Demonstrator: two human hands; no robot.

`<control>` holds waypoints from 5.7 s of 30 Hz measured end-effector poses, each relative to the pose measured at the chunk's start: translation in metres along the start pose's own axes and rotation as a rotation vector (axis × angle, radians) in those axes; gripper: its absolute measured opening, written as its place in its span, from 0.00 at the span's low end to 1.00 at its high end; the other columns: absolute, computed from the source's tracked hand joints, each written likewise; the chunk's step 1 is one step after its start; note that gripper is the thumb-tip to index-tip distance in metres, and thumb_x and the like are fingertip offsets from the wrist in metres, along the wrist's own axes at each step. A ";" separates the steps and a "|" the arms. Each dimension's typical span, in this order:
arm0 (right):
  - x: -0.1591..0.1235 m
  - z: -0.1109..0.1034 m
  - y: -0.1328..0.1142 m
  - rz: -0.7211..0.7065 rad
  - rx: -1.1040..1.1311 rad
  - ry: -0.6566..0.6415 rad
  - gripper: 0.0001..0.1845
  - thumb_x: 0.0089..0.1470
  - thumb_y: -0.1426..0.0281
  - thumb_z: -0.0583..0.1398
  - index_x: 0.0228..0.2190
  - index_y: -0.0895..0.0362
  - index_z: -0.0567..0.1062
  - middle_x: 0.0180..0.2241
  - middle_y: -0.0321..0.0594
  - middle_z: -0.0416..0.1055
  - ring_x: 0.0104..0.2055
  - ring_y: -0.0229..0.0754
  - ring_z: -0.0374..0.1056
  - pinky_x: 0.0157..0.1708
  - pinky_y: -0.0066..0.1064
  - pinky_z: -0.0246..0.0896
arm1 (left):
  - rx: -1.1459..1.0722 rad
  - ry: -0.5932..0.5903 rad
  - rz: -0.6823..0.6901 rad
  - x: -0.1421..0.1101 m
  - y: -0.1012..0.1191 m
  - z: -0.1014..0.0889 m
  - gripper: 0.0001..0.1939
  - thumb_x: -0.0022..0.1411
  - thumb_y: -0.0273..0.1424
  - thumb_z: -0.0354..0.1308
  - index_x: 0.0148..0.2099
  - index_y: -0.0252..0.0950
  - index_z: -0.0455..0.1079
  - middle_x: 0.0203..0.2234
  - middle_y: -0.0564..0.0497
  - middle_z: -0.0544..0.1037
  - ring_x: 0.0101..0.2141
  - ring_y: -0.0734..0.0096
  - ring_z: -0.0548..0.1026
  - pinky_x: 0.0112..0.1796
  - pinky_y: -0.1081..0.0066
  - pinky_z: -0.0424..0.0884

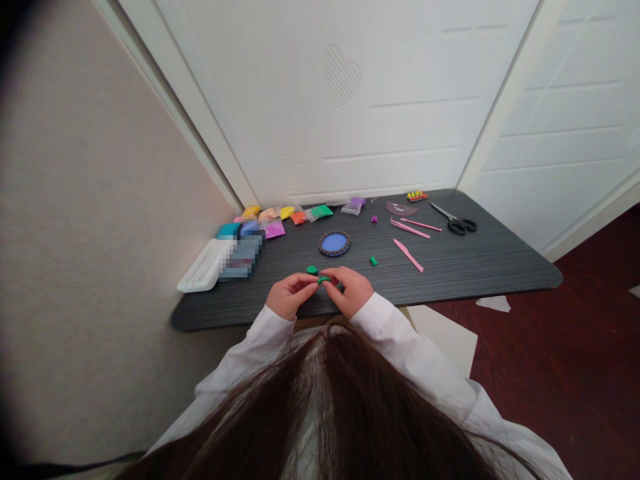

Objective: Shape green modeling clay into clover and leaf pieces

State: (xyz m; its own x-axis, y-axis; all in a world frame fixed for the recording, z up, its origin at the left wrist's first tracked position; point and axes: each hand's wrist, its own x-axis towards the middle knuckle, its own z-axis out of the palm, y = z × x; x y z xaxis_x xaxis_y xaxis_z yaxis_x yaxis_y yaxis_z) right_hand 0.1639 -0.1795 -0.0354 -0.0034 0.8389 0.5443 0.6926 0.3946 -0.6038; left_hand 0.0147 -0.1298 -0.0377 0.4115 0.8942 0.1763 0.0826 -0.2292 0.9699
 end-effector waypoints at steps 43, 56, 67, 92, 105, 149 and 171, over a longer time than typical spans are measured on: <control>-0.001 0.000 -0.003 0.049 -0.006 0.074 0.08 0.48 0.68 0.55 0.29 0.57 0.71 0.26 0.38 0.70 0.28 0.36 0.65 0.30 0.27 0.59 | 0.373 0.345 0.207 -0.008 0.006 0.016 0.08 0.49 0.33 0.55 0.32 0.35 0.70 0.29 0.50 0.74 0.27 0.74 0.71 0.32 0.72 0.68; -0.001 0.000 -0.003 0.085 0.021 0.063 0.08 0.47 0.69 0.54 0.29 0.57 0.71 0.27 0.38 0.70 0.29 0.37 0.65 0.32 0.28 0.60 | 0.350 0.287 0.191 -0.008 0.004 0.014 0.10 0.49 0.33 0.55 0.35 0.35 0.69 0.29 0.50 0.73 0.28 0.74 0.71 0.33 0.72 0.68; 0.000 0.001 -0.005 0.050 0.047 0.070 0.07 0.47 0.70 0.54 0.29 0.56 0.71 0.25 0.38 0.70 0.28 0.37 0.65 0.30 0.30 0.61 | 0.343 0.268 0.220 -0.007 0.007 0.010 0.08 0.49 0.32 0.55 0.33 0.35 0.69 0.28 0.49 0.74 0.27 0.72 0.72 0.31 0.70 0.70; 0.018 -0.003 -0.007 0.067 0.112 0.202 0.08 0.47 0.71 0.54 0.32 0.56 0.70 0.28 0.38 0.70 0.29 0.37 0.65 0.31 0.30 0.63 | 0.307 0.227 0.299 0.016 0.018 0.014 0.09 0.51 0.33 0.53 0.34 0.38 0.71 0.30 0.51 0.75 0.31 0.72 0.71 0.32 0.71 0.68; 0.022 0.001 -0.003 0.061 0.108 0.201 0.10 0.48 0.71 0.54 0.34 0.56 0.69 0.30 0.39 0.70 0.31 0.37 0.65 0.34 0.30 0.61 | 0.313 0.278 0.307 0.017 0.018 0.016 0.09 0.52 0.34 0.52 0.34 0.37 0.70 0.30 0.51 0.73 0.32 0.73 0.70 0.34 0.72 0.66; 0.020 0.004 0.002 0.075 0.135 0.201 0.09 0.47 0.70 0.54 0.34 0.57 0.69 0.28 0.39 0.69 0.29 0.37 0.65 0.32 0.29 0.62 | 0.282 0.266 0.199 0.019 0.010 0.016 0.11 0.51 0.38 0.53 0.33 0.37 0.71 0.27 0.52 0.75 0.27 0.74 0.70 0.30 0.73 0.65; 0.020 0.002 0.001 0.078 0.127 0.198 0.09 0.47 0.70 0.53 0.32 0.56 0.70 0.30 0.39 0.70 0.30 0.37 0.65 0.34 0.31 0.61 | 0.287 0.232 0.216 0.017 0.014 0.016 0.11 0.51 0.37 0.53 0.32 0.36 0.70 0.28 0.51 0.73 0.28 0.74 0.69 0.31 0.73 0.64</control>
State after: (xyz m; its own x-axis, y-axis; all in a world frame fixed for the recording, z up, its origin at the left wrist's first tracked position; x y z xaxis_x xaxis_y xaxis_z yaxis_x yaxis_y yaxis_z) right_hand 0.1630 -0.1620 -0.0265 0.1968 0.7838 0.5890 0.5886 0.3860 -0.7103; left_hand 0.0380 -0.1239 -0.0234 0.2342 0.8693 0.4354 0.2798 -0.4891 0.8261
